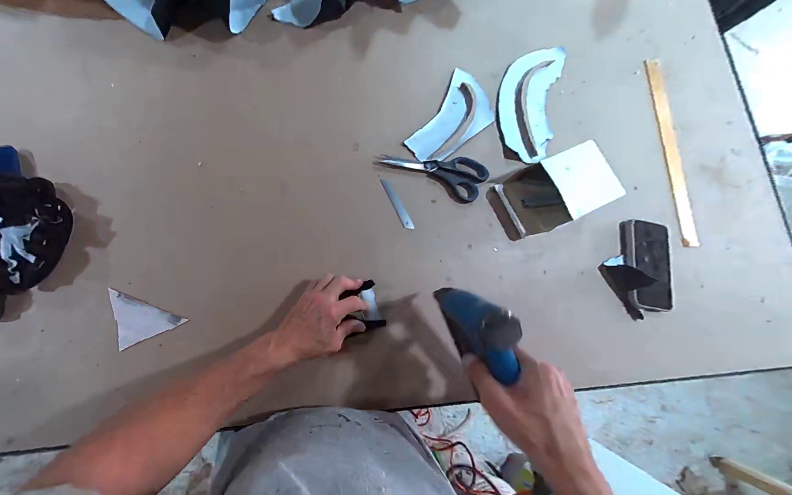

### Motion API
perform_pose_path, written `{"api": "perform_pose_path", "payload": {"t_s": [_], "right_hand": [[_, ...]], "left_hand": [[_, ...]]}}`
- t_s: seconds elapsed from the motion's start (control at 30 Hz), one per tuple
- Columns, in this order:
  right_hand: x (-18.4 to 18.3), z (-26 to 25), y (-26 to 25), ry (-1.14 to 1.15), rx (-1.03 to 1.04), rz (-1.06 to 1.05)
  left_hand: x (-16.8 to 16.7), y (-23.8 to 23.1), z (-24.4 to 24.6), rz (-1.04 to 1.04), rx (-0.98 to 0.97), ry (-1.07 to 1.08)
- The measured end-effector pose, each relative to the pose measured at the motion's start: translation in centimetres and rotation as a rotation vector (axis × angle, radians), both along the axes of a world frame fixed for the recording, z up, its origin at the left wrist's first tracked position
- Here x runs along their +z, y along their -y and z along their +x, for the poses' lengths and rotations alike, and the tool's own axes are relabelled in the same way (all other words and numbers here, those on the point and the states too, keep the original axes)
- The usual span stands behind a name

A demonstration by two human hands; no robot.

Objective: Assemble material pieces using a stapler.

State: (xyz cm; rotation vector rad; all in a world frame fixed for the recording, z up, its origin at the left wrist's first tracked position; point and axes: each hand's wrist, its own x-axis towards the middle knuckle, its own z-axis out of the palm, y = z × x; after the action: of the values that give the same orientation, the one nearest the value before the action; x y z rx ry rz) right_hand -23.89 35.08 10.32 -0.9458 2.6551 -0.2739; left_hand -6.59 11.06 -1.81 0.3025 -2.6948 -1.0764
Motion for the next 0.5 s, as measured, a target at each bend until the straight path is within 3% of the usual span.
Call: {"api": "perform_pose_path", "payload": {"t_s": [0.17,0.5], "right_hand": [[1.6,6.0,1.3,0.158,0.061,-0.023],[0.5,7.1,3.0,0.059,0.143,0.077]], "left_hand": [[-0.7,0.1,-1.1,0.019,0.032,-0.041],[-0.5,0.3,-1.3,0.022,0.036,-0.05]]}}
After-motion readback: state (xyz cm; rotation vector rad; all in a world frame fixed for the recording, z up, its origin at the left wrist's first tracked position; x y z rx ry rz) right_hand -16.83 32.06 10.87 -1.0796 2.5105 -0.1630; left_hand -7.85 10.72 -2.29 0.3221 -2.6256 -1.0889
